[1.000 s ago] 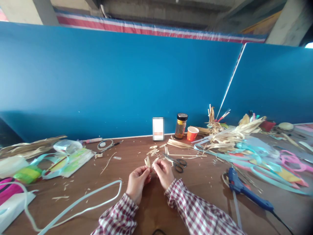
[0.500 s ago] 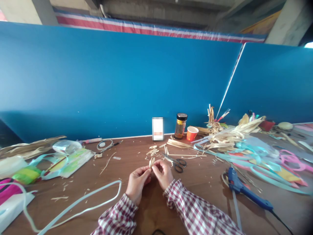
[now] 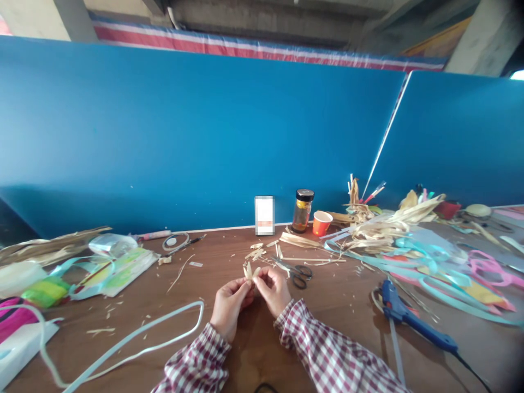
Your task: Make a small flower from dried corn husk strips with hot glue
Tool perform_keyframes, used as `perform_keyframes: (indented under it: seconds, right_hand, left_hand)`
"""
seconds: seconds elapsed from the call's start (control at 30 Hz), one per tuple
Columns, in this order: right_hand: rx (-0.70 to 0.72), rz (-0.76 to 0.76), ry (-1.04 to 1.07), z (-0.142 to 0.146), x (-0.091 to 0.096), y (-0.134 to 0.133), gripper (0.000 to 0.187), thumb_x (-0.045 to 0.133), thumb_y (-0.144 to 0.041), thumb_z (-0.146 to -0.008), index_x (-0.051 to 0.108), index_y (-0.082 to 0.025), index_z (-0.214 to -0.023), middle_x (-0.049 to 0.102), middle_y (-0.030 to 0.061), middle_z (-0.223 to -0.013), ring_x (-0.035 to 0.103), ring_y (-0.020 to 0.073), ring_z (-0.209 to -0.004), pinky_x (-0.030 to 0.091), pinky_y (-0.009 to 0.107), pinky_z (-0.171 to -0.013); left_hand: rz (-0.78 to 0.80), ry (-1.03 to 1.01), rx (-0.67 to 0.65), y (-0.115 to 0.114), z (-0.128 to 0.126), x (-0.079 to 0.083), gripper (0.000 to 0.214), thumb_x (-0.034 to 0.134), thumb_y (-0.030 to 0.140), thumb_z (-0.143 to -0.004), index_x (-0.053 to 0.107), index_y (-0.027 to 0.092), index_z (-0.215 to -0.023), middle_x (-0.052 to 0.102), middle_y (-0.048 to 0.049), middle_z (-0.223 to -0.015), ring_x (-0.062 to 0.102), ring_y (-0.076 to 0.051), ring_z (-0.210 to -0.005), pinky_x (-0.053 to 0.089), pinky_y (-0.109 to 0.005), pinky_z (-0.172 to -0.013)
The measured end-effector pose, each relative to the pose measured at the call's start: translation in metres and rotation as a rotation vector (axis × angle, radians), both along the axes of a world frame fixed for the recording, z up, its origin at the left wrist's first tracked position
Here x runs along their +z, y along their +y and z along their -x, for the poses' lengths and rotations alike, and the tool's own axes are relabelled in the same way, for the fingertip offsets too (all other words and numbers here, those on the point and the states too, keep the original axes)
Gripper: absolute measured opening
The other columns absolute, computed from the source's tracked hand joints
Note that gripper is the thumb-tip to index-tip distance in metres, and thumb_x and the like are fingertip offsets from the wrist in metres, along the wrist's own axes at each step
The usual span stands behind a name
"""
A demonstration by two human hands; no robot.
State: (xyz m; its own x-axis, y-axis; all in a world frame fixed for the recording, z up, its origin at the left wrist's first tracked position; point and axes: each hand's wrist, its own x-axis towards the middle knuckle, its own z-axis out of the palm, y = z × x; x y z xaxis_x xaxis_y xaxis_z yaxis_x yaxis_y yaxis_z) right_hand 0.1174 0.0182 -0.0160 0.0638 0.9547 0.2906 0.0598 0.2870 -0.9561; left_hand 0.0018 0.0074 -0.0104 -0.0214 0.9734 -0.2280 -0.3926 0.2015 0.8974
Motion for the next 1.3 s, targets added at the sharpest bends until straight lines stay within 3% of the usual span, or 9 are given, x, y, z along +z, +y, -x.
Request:
perform_keyframes:
  seconds: [0.2,0.73,1.3]
  right_hand:
    - [0.007,-0.001,-0.011,-0.0016,-0.0031,0.0018,0.013,0.057,-0.029,-0.076,0.059,-0.018,-0.070,0.061,0.0007,-0.064,0.056,0.0147,-0.059,0.045,0.026,-0.057]
    - [-0.081,0.007,-0.096,-0.0004,-0.0025,0.0009,0.011,0.056,-0.023,-0.074,0.058,-0.017,-0.065,0.060,0.0013,-0.060,0.053,0.0141,-0.056,0.043,0.025,-0.053]
    - [-0.032,0.034,-0.073,0.0006,-0.0010,-0.0014,0.011,0.057,-0.027,-0.073,0.057,-0.017,-0.068,0.058,0.0001,-0.059,0.051,0.0135,-0.054,0.041,0.024,-0.052]
  left_hand:
    - [-0.006,-0.023,-0.002,-0.0014,0.0004,-0.0002,0.029,0.078,0.030,-0.054,0.068,0.010,-0.072,0.062,-0.0013,-0.059,0.054,-0.008,-0.053,0.047,-0.018,-0.052]
    - [-0.030,-0.012,-0.067,0.0008,0.0007,-0.0031,0.030,0.079,0.027,-0.055,0.071,0.011,-0.079,0.062,-0.0003,-0.060,0.050,-0.005,-0.049,0.044,-0.014,-0.049]
    - [-0.046,-0.011,-0.059,0.0009,0.0001,-0.0022,0.026,0.076,0.030,-0.058,0.068,0.010,-0.071,0.056,0.0016,-0.056,0.046,-0.004,-0.049,0.040,-0.015,-0.047]
